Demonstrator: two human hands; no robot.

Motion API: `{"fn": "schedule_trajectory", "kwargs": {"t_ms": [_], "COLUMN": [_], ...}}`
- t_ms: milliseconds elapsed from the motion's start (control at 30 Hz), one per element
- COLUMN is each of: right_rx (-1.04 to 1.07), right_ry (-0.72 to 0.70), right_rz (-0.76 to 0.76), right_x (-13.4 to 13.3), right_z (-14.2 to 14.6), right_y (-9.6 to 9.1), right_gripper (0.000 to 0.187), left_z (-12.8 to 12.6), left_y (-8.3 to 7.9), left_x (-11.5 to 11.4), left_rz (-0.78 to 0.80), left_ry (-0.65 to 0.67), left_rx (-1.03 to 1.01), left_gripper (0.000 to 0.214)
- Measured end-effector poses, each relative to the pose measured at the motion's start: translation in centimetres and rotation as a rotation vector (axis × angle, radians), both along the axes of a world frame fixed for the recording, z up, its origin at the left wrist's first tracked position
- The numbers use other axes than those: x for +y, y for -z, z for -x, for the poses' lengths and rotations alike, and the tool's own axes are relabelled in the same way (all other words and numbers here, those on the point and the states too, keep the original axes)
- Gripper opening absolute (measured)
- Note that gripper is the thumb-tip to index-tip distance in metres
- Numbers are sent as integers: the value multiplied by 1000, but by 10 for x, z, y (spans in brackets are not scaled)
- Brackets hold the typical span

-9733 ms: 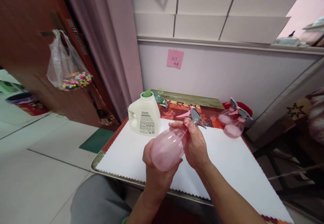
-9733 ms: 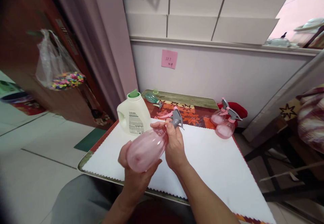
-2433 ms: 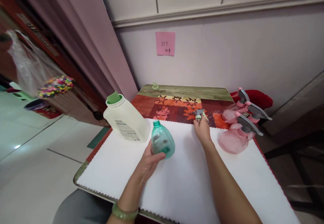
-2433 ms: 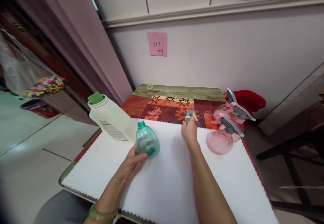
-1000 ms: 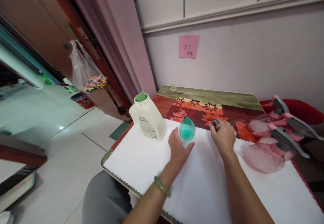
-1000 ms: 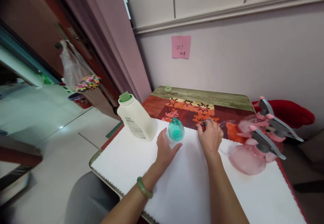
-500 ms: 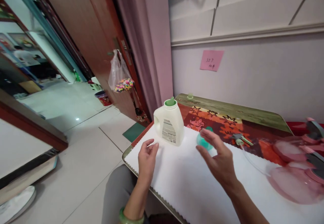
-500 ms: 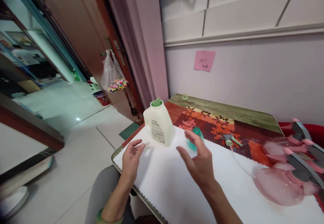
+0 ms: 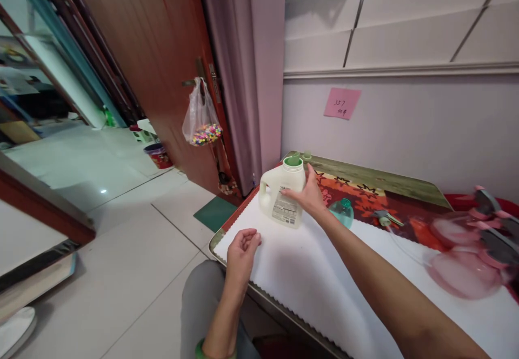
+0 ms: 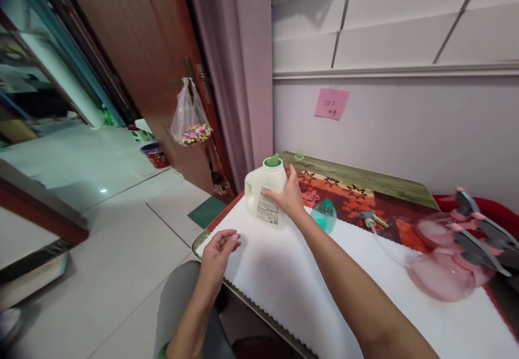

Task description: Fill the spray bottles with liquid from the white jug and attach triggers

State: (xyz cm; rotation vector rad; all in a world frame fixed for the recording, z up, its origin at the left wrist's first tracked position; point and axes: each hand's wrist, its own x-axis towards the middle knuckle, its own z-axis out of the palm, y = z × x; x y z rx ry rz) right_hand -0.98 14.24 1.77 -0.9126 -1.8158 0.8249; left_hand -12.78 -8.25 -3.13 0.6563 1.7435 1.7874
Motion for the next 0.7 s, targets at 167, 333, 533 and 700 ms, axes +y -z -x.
{"fn": "schedule_trajectory", "kwargs": {"t_ms": [167, 333, 533, 700], "right_rx": [-115, 41, 552, 892], "right_ry": [38, 94, 61, -139], "right_rz": [142, 105, 252, 412], "right_x": [-3, -20, -30, -52], "right_z": [5, -3, -10, -20], "right_y": [-3, 10, 10, -16], "right_gripper": [87, 75, 67, 52], "left_z": [9, 15, 8, -13], "left_y": [9, 11, 5, -11], "left_x": [-11, -17, -21, -13], "left_rz": [37, 56, 42, -114], "left_ry": [38, 66, 112, 141], "left_rx": [-36, -84, -178, -353], "left_gripper": [48, 48, 52, 63]}}
